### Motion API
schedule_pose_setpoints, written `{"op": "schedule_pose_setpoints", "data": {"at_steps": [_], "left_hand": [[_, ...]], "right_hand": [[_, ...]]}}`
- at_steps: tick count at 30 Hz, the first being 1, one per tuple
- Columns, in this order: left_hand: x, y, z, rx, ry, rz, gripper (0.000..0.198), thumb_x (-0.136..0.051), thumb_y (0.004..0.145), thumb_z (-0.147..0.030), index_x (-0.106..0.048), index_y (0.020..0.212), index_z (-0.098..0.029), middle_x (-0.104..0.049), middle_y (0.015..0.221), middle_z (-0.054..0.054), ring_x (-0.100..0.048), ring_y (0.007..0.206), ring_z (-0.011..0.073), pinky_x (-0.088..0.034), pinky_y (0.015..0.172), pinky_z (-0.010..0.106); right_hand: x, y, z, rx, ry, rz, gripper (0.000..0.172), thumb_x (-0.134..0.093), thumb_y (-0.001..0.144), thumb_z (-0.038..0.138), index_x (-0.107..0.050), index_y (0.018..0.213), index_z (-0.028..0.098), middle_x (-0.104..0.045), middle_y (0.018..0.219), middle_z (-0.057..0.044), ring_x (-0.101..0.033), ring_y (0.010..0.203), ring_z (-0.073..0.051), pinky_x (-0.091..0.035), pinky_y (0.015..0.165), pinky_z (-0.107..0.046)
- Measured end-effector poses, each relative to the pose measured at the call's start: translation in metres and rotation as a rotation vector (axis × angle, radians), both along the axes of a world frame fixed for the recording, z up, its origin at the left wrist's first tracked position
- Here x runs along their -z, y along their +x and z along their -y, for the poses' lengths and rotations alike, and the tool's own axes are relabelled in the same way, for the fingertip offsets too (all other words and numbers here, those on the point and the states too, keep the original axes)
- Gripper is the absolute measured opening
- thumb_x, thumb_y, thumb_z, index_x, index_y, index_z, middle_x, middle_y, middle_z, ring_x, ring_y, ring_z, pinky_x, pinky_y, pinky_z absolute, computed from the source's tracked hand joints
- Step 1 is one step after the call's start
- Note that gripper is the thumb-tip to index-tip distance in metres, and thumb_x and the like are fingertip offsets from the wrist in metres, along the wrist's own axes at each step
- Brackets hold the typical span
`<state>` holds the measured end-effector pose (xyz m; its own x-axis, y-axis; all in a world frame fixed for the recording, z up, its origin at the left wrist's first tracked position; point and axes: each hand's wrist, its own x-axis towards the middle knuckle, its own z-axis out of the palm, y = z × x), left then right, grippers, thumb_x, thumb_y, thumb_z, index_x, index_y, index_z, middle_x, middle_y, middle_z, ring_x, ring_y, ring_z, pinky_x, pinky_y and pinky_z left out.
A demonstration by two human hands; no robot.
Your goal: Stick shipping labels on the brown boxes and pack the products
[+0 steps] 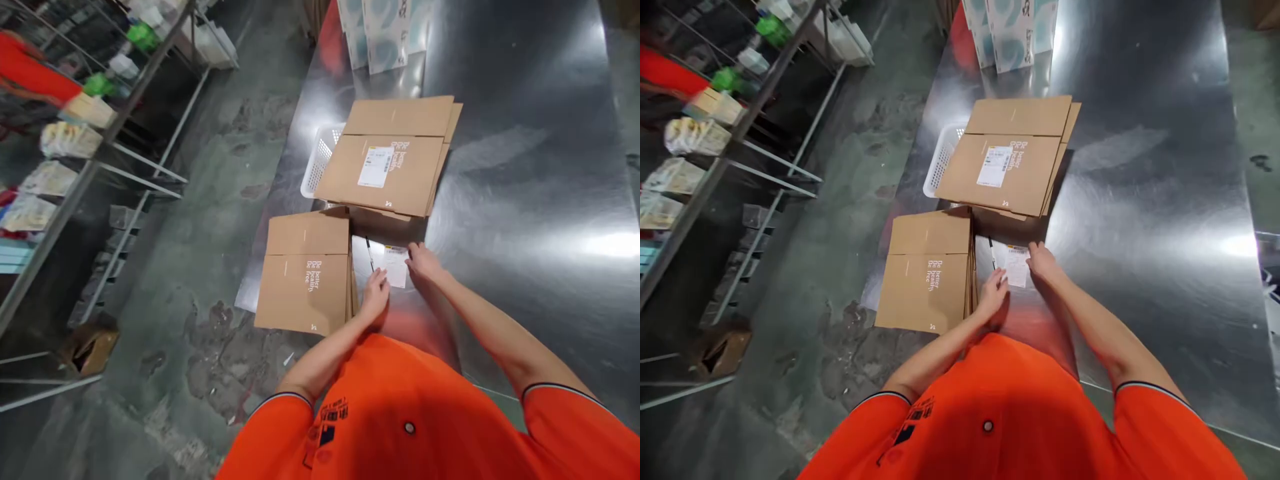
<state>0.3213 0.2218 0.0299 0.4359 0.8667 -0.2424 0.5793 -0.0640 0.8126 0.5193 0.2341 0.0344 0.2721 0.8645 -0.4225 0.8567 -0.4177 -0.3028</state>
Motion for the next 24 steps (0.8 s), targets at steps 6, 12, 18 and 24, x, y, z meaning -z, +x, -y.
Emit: {"op": "schedule_pose_setpoints", "data": {"at_steps": [6, 12, 18, 24], "left_hand": [[-0.001, 0.004, -0.031, -0.134, -0.191, 0.002, 0.043, -0.050, 0.089, -0.014, -0.063, 0.131, -0.009, -0.074, 0.110, 0.014, -0.068, 0.102, 0.0223, -0.051, 0.098, 0.037], [-0.006, 0.052, -0.061, 0.156, 0.074, -0.241, 0.061, -0.063, 0.084, -0.017, -0.049, 0.143, -0.016, -0.048, 0.149, 0.016, -0.052, 0.130, 0.0278, -0.044, 0.109, 0.037], [-0.014, 0.060, -0.071, 0.432, 0.160, -0.550, 0.075, -0.071, 0.083, -0.034, -0.040, 0.149, -0.017, -0.037, 0.156, 0.017, -0.052, 0.124, 0.0346, -0.049, 0.099, 0.043], [-0.012, 0.057, -0.069, 0.434, 0.225, -0.554, 0.069, -0.068, 0.086, -0.036, -0.043, 0.148, -0.019, -0.042, 0.151, 0.015, -0.054, 0.120, 0.0312, -0.050, 0.098, 0.041]], "right_hand": [[-0.003, -0.002, -0.003, -0.033, -0.017, -0.013, 0.027, -0.055, 0.092, 0.018, -0.057, 0.118, 0.012, -0.058, 0.120, -0.019, -0.061, 0.107, -0.029, -0.046, 0.086, -0.035], [-0.006, 0.004, 0.000, -0.030, 0.009, -0.025, 0.050, -0.058, 0.092, 0.023, -0.045, 0.139, 0.014, -0.055, 0.128, -0.019, -0.062, 0.109, -0.029, -0.047, 0.088, -0.034], [-0.004, 0.006, 0.003, -0.034, 0.026, -0.068, 0.046, -0.058, 0.092, 0.023, -0.048, 0.135, 0.012, -0.054, 0.128, -0.019, -0.062, 0.108, -0.030, -0.047, 0.088, -0.035], [0.003, 0.007, 0.002, -0.015, 0.070, -0.116, 0.035, -0.054, 0.092, 0.020, -0.054, 0.127, 0.015, -0.056, 0.125, -0.017, -0.060, 0.106, -0.028, -0.045, 0.086, -0.034]]}}
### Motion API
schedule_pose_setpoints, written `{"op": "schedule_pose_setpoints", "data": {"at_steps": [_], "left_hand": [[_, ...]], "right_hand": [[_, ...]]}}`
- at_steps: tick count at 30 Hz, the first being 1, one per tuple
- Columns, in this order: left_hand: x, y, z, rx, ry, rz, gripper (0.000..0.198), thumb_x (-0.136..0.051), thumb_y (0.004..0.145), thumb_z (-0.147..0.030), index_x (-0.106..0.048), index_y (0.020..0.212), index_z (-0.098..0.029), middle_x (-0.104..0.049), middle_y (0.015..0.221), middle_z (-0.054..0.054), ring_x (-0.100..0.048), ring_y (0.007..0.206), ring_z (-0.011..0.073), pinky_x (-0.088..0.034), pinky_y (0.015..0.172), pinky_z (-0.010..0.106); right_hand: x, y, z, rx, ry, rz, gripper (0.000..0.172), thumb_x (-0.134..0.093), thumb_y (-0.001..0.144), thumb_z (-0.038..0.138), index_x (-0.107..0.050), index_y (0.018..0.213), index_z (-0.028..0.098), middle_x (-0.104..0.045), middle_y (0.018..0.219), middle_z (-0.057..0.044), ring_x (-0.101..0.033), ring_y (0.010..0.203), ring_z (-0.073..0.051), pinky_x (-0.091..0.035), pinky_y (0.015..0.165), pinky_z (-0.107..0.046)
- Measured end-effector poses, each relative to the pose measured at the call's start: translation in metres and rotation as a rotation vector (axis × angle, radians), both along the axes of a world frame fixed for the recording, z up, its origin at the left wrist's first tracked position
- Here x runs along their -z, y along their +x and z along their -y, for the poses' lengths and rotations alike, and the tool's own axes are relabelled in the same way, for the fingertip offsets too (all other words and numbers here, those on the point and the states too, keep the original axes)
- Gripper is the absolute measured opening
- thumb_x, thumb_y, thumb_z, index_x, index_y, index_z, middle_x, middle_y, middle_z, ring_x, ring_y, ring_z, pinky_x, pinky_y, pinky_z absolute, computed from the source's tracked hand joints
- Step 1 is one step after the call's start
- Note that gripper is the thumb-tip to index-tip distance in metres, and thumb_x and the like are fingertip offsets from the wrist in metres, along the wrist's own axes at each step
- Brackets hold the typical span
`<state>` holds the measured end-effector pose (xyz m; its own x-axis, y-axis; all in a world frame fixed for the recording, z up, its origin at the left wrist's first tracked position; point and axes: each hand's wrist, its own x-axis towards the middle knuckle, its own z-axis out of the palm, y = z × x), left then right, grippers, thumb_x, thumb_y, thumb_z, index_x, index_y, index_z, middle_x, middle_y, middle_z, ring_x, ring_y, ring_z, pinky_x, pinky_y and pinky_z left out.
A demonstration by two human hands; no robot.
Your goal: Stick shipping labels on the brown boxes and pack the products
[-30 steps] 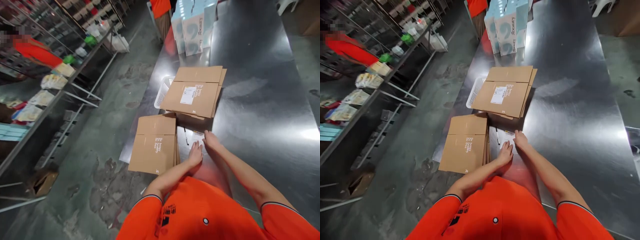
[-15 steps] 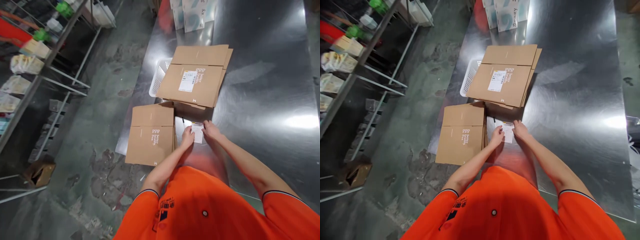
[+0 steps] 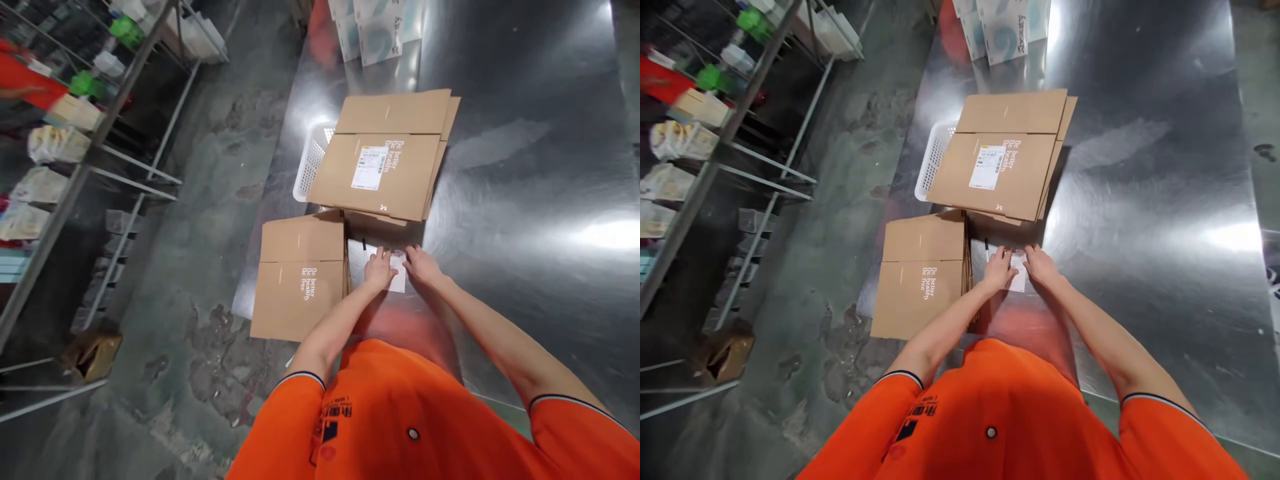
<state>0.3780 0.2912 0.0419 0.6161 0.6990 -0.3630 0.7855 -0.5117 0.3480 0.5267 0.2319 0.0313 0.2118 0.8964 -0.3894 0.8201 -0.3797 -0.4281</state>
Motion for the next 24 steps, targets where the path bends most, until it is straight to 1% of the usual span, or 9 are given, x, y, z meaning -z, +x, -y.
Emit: {"op": "schedule_pose_setpoints", "data": {"at_steps": [4, 7, 11, 13, 16, 18, 19, 21, 24], "left_hand": [[0.004, -0.001, 0.001, -0.030, 0.008, 0.077, 0.050, -0.062, 0.090, -0.030, -0.055, 0.139, -0.023, -0.049, 0.144, 0.013, -0.055, 0.119, 0.0286, -0.048, 0.100, 0.040], [0.008, -0.005, 0.003, -0.121, -0.061, 0.254, 0.040, -0.059, 0.090, -0.025, -0.064, 0.130, -0.023, -0.056, 0.134, 0.012, -0.055, 0.119, 0.0270, -0.046, 0.103, 0.040], [0.013, -0.012, 0.010, -0.493, -0.392, 0.568, 0.053, -0.068, 0.080, -0.018, -0.061, 0.132, -0.019, -0.067, 0.113, 0.009, -0.061, 0.106, 0.0220, -0.047, 0.099, 0.036], [0.013, -0.014, 0.011, -0.616, -0.557, 0.620, 0.039, -0.068, 0.076, -0.014, -0.070, 0.115, -0.014, -0.070, 0.096, 0.008, -0.064, 0.091, 0.0202, -0.051, 0.089, 0.035], [0.004, -0.017, 0.007, -0.622, -0.630, 0.642, 0.019, -0.063, 0.078, -0.015, -0.073, 0.092, -0.010, -0.069, 0.081, 0.006, -0.062, 0.074, 0.0160, -0.052, 0.077, 0.031], [-0.007, -0.019, 0.003, -0.621, -0.621, 0.697, 0.021, -0.063, 0.079, -0.018, -0.073, 0.097, -0.011, -0.070, 0.085, 0.005, -0.062, 0.073, 0.0138, -0.051, 0.076, 0.028], [-0.015, -0.021, 0.000, -0.611, -0.609, 0.740, 0.023, -0.065, 0.079, -0.019, -0.072, 0.100, -0.012, -0.070, 0.088, 0.005, -0.062, 0.075, 0.0132, -0.051, 0.076, 0.027], [-0.030, -0.025, -0.002, -0.552, -0.544, 0.829, 0.023, -0.067, 0.078, -0.021, -0.073, 0.100, -0.015, -0.069, 0.094, 0.004, -0.062, 0.079, 0.0133, -0.051, 0.078, 0.026], [-0.050, -0.033, 0.000, -0.401, -0.344, 0.888, 0.012, -0.067, 0.079, -0.019, -0.075, 0.089, -0.019, -0.067, 0.095, 0.004, -0.062, 0.089, 0.0156, -0.051, 0.083, 0.028]], "right_hand": [[-0.001, 0.002, -0.001, 0.039, 0.040, -0.034, 0.021, -0.051, 0.093, 0.022, -0.061, 0.111, 0.016, -0.059, 0.115, -0.016, -0.060, 0.097, -0.025, -0.044, 0.079, -0.032], [-0.003, 0.000, 0.005, 0.084, 0.074, -0.102, 0.015, -0.050, 0.092, 0.022, -0.061, 0.100, 0.017, -0.061, 0.107, -0.013, -0.060, 0.090, -0.023, -0.043, 0.076, -0.031], [-0.006, -0.009, 0.022, 0.116, 0.085, -0.276, 0.009, -0.051, 0.090, 0.025, -0.057, 0.088, 0.019, -0.063, 0.082, -0.004, -0.059, 0.076, -0.017, -0.046, 0.070, -0.027], [-0.011, -0.008, 0.024, 0.156, 0.099, -0.406, 0.009, -0.055, 0.087, 0.027, -0.057, 0.092, 0.019, -0.064, 0.078, -0.001, -0.060, 0.072, -0.015, -0.048, 0.067, -0.026], [-0.030, 0.005, 0.014, 0.479, 0.233, -0.701, 0.022, -0.056, 0.088, 0.034, -0.056, 0.105, 0.021, -0.066, 0.087, -0.003, -0.062, 0.074, -0.015, -0.053, 0.066, -0.026], [-0.048, 0.015, 0.003, 0.693, 0.343, -0.838, 0.022, -0.056, 0.089, 0.039, -0.057, 0.102, 0.021, -0.067, 0.095, -0.006, -0.063, 0.078, -0.014, -0.055, 0.066, -0.025], [-0.058, 0.019, -0.001, 0.711, 0.359, -0.863, 0.023, -0.056, 0.089, 0.041, -0.059, 0.099, 0.020, -0.067, 0.097, -0.006, -0.063, 0.079, -0.014, -0.055, 0.065, -0.024], [-0.075, 0.020, -0.003, 0.585, 0.292, -0.898, 0.025, -0.059, 0.089, 0.043, -0.062, 0.093, 0.018, -0.068, 0.096, -0.007, -0.063, 0.079, -0.014, -0.055, 0.063, -0.023], [-0.092, 0.012, 0.004, 0.332, 0.135, -0.910, 0.027, -0.064, 0.085, 0.043, -0.065, 0.085, 0.016, -0.067, 0.083, -0.006, -0.062, 0.072, -0.014, -0.054, 0.060, -0.023]]}}
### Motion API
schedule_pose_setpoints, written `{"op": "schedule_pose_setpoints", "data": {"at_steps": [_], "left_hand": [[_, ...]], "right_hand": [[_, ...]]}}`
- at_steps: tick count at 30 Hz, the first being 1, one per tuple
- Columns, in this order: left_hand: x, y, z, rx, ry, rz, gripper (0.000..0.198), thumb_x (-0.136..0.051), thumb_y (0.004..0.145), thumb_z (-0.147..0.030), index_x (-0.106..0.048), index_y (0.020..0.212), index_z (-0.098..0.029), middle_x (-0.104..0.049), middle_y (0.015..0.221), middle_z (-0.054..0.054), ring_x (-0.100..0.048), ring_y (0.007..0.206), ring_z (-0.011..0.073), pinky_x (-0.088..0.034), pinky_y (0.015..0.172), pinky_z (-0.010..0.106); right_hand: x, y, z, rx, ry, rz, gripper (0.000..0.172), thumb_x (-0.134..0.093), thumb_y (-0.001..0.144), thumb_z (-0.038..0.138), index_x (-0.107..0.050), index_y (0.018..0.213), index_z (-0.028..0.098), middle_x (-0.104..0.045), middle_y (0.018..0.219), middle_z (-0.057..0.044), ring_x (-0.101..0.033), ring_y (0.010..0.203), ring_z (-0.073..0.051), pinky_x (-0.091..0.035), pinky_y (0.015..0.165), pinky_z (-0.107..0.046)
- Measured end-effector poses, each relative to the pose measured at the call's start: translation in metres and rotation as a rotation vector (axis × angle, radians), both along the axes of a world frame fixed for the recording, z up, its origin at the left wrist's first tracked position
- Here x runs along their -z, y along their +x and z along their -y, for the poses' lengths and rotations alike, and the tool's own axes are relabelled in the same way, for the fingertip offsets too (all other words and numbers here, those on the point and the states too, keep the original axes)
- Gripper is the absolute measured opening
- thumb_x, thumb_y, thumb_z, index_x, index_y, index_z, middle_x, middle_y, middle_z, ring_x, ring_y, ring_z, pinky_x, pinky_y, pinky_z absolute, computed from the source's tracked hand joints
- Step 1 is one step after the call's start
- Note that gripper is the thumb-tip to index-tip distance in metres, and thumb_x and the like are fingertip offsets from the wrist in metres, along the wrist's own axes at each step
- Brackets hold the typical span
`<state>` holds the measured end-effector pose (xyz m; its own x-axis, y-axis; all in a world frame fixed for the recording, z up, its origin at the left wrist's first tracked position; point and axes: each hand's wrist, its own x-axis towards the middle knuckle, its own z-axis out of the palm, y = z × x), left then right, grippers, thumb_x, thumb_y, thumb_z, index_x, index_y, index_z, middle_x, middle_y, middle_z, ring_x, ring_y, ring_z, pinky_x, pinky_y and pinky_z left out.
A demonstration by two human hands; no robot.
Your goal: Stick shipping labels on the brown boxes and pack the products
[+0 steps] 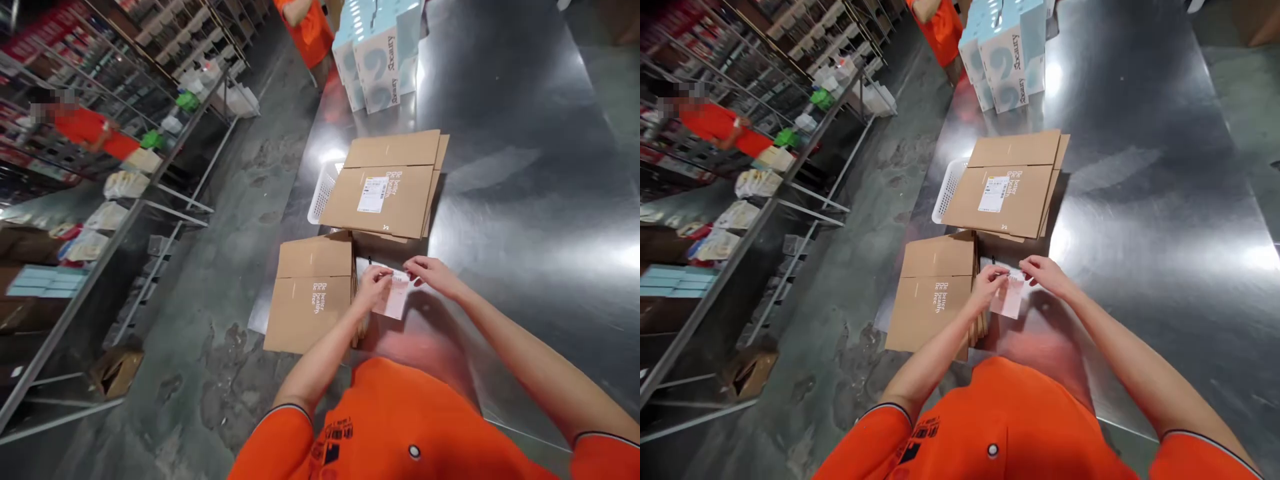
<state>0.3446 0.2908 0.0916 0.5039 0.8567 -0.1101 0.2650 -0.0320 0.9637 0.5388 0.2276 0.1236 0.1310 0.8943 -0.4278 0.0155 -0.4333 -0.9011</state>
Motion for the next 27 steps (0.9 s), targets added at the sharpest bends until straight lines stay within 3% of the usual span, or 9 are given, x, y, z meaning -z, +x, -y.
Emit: {"op": "schedule_pose_setpoints", "data": {"at_steps": [4, 9, 15, 27], "left_hand": [[-0.017, -0.010, 0.006, -0.010, 0.166, -0.080, 0.015, -0.062, 0.083, -0.014, -0.075, 0.083, -0.021, -0.066, 0.093, 0.005, -0.062, 0.094, 0.0168, -0.051, 0.088, 0.030], [-0.026, -0.024, 0.005, -0.075, 0.117, 0.000, 0.015, -0.061, 0.079, -0.011, -0.073, 0.081, -0.019, -0.066, 0.091, 0.004, -0.063, 0.092, 0.0163, -0.051, 0.088, 0.030], [-0.025, -0.037, 0.002, -0.123, 0.070, 0.099, 0.012, -0.063, 0.077, -0.011, -0.073, 0.081, -0.017, -0.065, 0.089, 0.003, -0.063, 0.088, 0.0151, -0.050, 0.084, 0.028], [-0.022, -0.047, 0.007, -0.161, -0.024, 0.058, 0.010, -0.064, 0.078, -0.013, -0.073, 0.082, -0.017, -0.066, 0.092, 0.003, -0.063, 0.086, 0.0139, -0.050, 0.082, 0.026]], "right_hand": [[-0.010, -0.009, 0.011, -0.087, -0.015, -0.035, 0.022, -0.072, 0.076, 0.037, -0.065, 0.080, 0.017, -0.065, 0.074, -0.003, -0.061, 0.067, -0.013, -0.054, 0.059, -0.025], [-0.022, -0.011, 0.012, -0.156, -0.126, -0.092, 0.021, -0.075, 0.071, 0.034, -0.068, 0.077, 0.016, -0.068, 0.077, -0.005, -0.062, 0.067, -0.014, -0.053, 0.058, -0.024], [-0.023, -0.019, 0.009, -0.222, -0.097, -0.095, 0.026, -0.078, 0.066, 0.040, -0.067, 0.070, 0.016, -0.066, 0.069, -0.004, -0.057, 0.060, -0.012, -0.050, 0.057, -0.024], [-0.020, -0.032, 0.005, -0.234, -0.170, -0.136, 0.020, -0.076, 0.060, 0.033, -0.065, 0.066, 0.017, -0.064, 0.064, -0.003, -0.054, 0.056, -0.011, -0.049, 0.055, -0.025]]}}
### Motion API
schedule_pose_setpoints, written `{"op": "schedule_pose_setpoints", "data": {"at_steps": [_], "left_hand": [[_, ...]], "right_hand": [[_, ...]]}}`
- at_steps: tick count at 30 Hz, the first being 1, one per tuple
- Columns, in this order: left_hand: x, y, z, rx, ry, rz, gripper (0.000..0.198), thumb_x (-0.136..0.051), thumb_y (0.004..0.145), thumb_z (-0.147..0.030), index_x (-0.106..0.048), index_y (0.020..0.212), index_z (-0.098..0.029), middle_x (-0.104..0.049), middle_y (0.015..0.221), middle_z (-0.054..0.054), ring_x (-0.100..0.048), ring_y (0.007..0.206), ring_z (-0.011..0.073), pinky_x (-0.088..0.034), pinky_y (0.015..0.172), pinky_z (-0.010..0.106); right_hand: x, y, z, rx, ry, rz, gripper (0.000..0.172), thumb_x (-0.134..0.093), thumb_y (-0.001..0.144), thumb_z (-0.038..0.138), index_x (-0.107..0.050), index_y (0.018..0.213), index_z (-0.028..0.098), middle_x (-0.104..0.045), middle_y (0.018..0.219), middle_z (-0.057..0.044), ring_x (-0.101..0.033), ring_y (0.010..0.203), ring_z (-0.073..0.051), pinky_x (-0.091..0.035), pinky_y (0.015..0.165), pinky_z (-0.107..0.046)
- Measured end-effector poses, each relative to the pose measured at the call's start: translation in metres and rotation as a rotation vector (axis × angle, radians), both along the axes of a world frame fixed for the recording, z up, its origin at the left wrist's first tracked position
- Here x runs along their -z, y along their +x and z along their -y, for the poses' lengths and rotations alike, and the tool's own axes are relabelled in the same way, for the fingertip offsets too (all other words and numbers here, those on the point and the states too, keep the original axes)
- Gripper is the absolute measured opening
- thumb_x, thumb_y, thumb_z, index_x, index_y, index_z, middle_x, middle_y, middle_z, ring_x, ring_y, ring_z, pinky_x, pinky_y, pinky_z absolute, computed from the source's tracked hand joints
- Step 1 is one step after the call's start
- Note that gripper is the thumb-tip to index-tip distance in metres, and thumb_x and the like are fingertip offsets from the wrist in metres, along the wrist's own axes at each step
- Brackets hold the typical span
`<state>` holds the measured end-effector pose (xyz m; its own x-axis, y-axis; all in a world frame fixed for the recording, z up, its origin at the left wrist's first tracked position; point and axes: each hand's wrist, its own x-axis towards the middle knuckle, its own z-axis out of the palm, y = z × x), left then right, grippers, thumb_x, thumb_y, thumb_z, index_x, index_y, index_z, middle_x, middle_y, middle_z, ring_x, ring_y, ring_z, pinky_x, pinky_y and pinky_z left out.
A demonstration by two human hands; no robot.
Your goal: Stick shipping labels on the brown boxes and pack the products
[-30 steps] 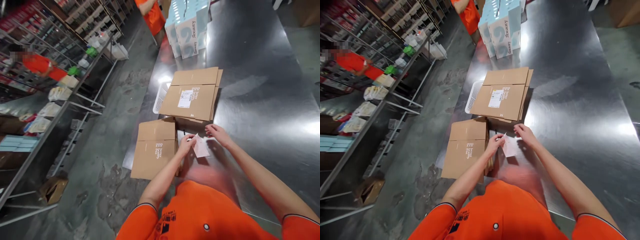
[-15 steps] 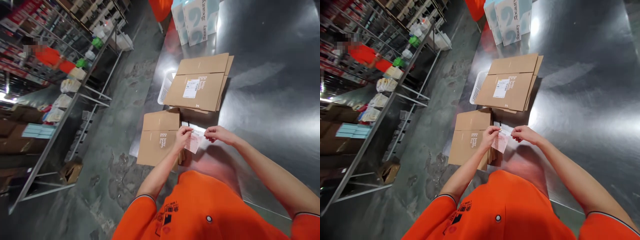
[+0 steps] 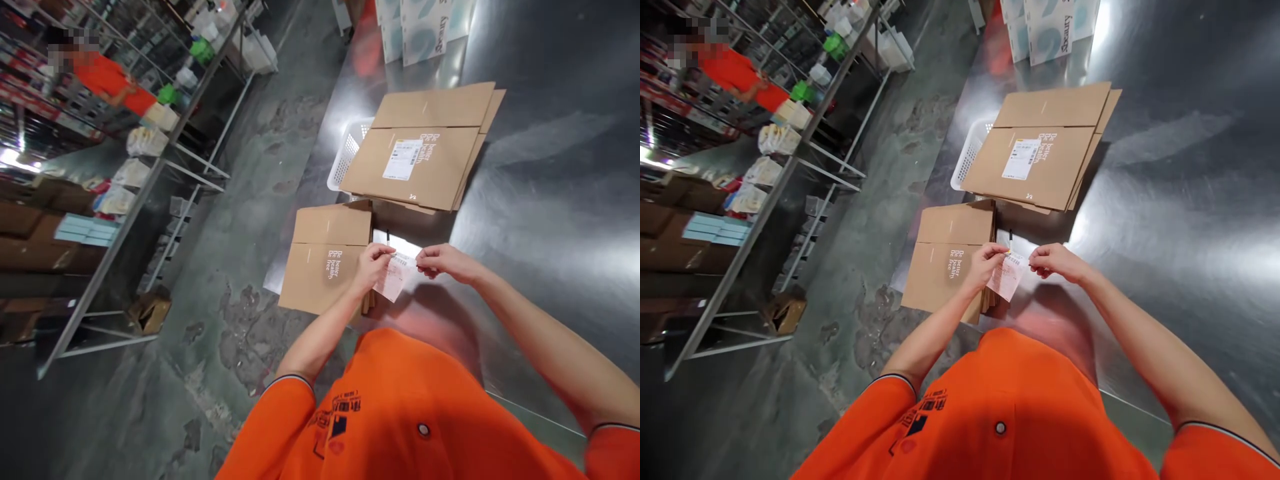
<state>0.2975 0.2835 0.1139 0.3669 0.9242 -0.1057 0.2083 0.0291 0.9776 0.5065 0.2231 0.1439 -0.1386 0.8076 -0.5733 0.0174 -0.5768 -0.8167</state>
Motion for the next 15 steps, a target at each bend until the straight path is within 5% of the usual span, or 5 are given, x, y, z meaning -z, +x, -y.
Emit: {"op": "schedule_pose_setpoints", "data": {"at_steps": [11, 15], "left_hand": [[-0.003, 0.000, 0.007, 0.068, 0.053, -0.072, 0.012, -0.066, 0.077, -0.009, -0.072, 0.083, -0.017, -0.067, 0.094, 0.004, -0.062, 0.090, 0.0154, -0.048, 0.083, 0.028], [-0.013, 0.004, 0.023, 0.027, 0.099, -0.085, 0.008, -0.068, 0.083, -0.024, -0.066, 0.079, -0.018, -0.065, 0.085, 0.002, -0.060, 0.084, 0.0135, -0.046, 0.077, 0.026]], "right_hand": [[-0.006, -0.011, 0.004, 0.037, 0.038, -0.120, 0.033, -0.080, 0.056, 0.043, -0.063, 0.066, 0.016, -0.063, 0.063, -0.002, -0.053, 0.055, -0.010, -0.046, 0.055, -0.026], [-0.011, -0.021, 0.009, 0.023, 0.083, -0.132, 0.041, -0.079, 0.060, 0.053, -0.064, 0.070, 0.016, -0.063, 0.067, -0.002, -0.055, 0.059, -0.011, -0.047, 0.060, -0.027]]}}
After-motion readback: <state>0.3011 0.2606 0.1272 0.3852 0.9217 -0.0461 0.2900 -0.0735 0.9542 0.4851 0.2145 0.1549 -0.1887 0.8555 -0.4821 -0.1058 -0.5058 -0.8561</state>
